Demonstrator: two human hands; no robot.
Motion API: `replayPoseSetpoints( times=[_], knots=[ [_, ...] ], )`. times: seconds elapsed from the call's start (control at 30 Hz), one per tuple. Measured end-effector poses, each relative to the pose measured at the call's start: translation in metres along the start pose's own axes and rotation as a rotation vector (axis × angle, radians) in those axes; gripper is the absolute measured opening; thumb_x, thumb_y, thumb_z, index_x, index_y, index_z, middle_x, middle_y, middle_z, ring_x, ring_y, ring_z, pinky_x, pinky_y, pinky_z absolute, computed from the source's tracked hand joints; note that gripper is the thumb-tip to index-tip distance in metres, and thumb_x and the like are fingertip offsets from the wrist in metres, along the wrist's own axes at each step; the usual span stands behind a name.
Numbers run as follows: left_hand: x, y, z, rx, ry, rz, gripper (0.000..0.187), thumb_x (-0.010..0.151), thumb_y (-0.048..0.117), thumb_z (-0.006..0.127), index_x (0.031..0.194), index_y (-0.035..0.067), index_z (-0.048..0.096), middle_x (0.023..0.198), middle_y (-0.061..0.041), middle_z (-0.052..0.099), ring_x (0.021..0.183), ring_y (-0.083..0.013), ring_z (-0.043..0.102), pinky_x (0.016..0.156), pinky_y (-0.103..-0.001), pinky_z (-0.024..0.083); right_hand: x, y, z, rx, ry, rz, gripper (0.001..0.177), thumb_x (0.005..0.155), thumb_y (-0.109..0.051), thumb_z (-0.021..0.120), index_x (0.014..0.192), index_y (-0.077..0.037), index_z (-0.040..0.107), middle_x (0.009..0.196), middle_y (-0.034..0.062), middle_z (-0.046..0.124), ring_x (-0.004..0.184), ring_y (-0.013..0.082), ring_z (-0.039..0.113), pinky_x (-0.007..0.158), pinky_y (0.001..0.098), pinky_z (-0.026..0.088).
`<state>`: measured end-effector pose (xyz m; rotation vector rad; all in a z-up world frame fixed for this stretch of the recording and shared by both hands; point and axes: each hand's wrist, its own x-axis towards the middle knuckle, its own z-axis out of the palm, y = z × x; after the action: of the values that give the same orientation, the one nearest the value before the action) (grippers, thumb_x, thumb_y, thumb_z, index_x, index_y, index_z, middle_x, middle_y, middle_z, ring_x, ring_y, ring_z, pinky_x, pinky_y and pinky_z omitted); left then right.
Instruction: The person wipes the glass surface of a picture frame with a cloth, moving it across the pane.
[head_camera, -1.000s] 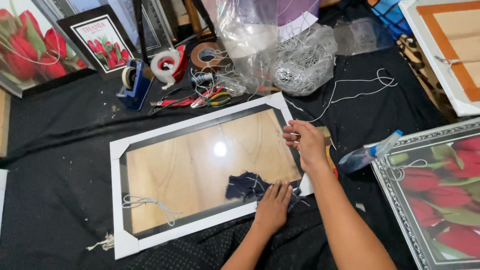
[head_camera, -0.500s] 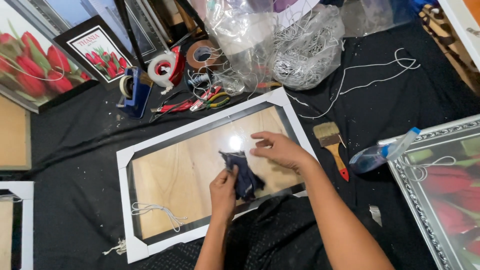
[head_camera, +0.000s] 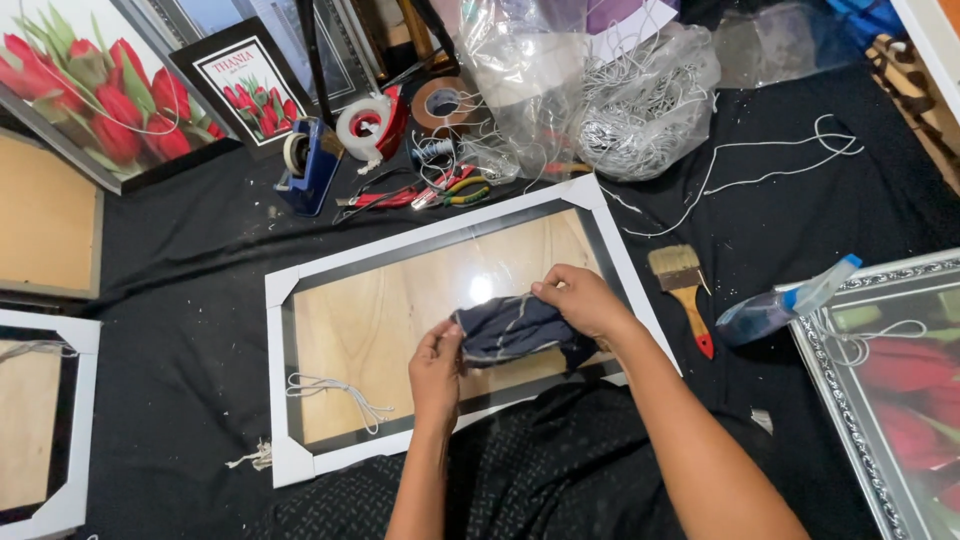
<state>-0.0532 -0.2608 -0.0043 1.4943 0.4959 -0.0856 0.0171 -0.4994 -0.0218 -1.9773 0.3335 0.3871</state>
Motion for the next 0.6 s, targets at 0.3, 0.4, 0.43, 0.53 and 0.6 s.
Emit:
replayPoseSetpoints(
  times=[0.3,0.4,0.43,0.53,0.6],
  knots=[
    [-0.101,-0.016,0.04,0.881,-1.021,-0.049,0.088,0.095,0.065,0.033,0.163,0.01,0.026,0.167,-0.012,0.031,0.152,-0.0312,0.032,0.12,-0.044,0.029,-0.013,-0.012,-0.012,-0.241,0.054,-0.009,0.028,0.101,-0.04,0.06,0.091,-0.014,0.063,0.107,0.007,0.071,0.105,0.0276,0.065,0.082,0.0418,0.047],
    [-0.109,-0.023,0.053,0.912,-1.092,-0.176,0.104,0.084,0.078,0.02,0.167,0.015,0.017,0.162,-0.019,0.036,0.147,-0.0392,0.035,0.114,-0.046,0.034,-0.041,-0.037,-0.018,-0.117,0.098,0.079,0.031,0.104,-0.038,0.057,0.087,-0.013,0.053,0.086,0.005,0.056,0.08,0.0218,0.052,0.072,0.0354,0.039],
    [-0.111,-0.019,0.055,0.906,-1.089,-0.18,0.104,0.084,0.078,0.02,0.167,0.015,0.017,0.162,-0.019,0.036,0.147,-0.0392,0.035,0.114,-0.046,0.034,-0.041,-0.034,-0.016,-0.122,0.093,0.08,0.031,0.104,-0.038,0.057,0.087,-0.013,0.053,0.086,0.005,0.056,0.08,0.0218,0.052,0.072,0.0354,0.039],
    [-0.099,-0.016,0.064,0.9,-1.088,-0.34,0.1,0.085,0.079,0.017,0.158,0.014,0.042,0.163,-0.011,0.04,0.149,-0.0326,0.038,0.118,-0.043,0.032,-0.041,-0.034,-0.014,-0.111,0.134,0.087,0.031,0.103,-0.038,0.058,0.086,-0.013,0.053,0.09,0.0074,0.059,0.085,0.0245,0.054,0.075,0.0367,0.041],
    [-0.077,-0.036,0.071,0.874,-1.023,-0.612,0.12,0.078,0.09,0.004,0.139,0.006,0.063,0.152,-0.016,0.054,0.139,-0.0352,0.049,0.117,-0.05,0.032,-0.044,-0.034,-0.014,-0.073,0.154,0.077,0.031,0.1,-0.038,0.06,0.081,-0.014,0.052,0.077,0.0031,0.051,0.072,0.0202,0.049,0.068,0.035,0.037]
  ],
)
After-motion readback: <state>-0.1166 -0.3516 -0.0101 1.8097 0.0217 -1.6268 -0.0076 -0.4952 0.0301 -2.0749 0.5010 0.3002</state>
